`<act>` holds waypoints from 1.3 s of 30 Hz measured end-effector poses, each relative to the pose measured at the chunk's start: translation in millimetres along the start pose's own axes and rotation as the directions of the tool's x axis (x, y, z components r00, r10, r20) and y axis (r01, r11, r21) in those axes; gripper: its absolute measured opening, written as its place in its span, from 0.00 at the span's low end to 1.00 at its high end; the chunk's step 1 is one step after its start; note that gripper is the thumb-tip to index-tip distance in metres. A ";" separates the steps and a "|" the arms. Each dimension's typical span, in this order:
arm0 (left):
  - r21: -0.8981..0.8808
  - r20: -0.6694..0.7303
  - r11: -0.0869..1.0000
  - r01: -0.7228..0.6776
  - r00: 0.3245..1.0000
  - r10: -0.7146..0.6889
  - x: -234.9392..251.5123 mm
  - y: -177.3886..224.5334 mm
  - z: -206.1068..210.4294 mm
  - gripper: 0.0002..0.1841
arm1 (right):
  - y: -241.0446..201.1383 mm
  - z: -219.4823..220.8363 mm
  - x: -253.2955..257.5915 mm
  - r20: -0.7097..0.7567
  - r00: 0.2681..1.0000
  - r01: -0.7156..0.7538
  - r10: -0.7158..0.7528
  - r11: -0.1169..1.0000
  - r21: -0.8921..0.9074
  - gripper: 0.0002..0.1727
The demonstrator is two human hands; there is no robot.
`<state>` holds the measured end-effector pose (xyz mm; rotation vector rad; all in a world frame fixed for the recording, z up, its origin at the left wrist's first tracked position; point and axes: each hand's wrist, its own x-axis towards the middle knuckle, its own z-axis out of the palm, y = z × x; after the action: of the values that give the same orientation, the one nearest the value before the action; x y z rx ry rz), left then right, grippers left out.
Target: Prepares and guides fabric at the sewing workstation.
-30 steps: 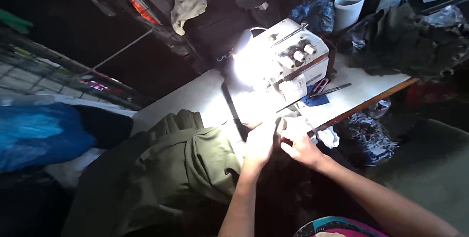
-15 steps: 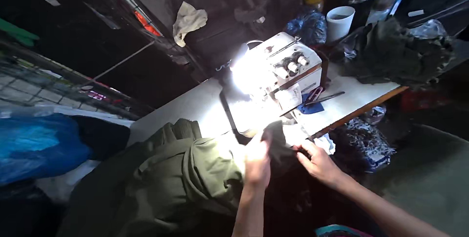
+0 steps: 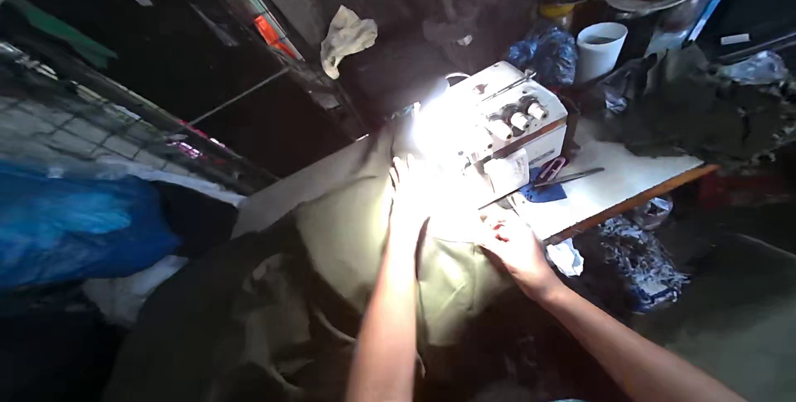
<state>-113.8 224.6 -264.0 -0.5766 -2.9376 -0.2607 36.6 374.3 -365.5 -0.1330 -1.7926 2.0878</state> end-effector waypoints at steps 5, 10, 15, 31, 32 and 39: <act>0.009 0.104 0.976 0.216 0.971 -0.215 21.6 -0.6 18.9 0.47 | 0.8 -10.3 12.7 -0.086 0.995 -0.053 0.054 0.998 0.022 0.16; 0.023 0.004 0.979 0.200 0.980 -0.200 44.4 -25.2 35.3 0.49 | -2.1 -3.0 48.3 -0.105 0.994 0.009 -0.020 0.994 -0.110 0.16; -0.239 -0.424 0.961 -0.142 0.905 0.028 18.7 -22.4 25.3 0.27 | -0.6 -29.2 23.8 -0.019 0.994 0.088 -0.111 0.871 -0.484 0.15; -0.678 -0.314 0.562 -0.474 0.878 0.361 -61.2 -23.4 5.3 0.04 | -18.1 17.1 15.7 0.253 0.918 0.371 -0.305 0.886 -0.280 0.22; -0.663 -0.312 0.593 -0.458 0.888 0.337 -59.7 -19.2 2.5 0.04 | -15.5 14.9 13.6 0.226 0.939 0.316 -0.258 0.908 -0.276 0.18; -0.437 -0.267 0.872 -0.220 0.958 0.108 -32.6 11.6 -1.1 0.08 | -5.9 -15.9 15.9 -0.039 0.985 0.144 -0.168 0.927 -0.346 0.10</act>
<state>-79.2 223.2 -266.7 -0.7884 -2.5729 -0.9573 28.3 395.2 -359.9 -0.1469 -2.0384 1.6290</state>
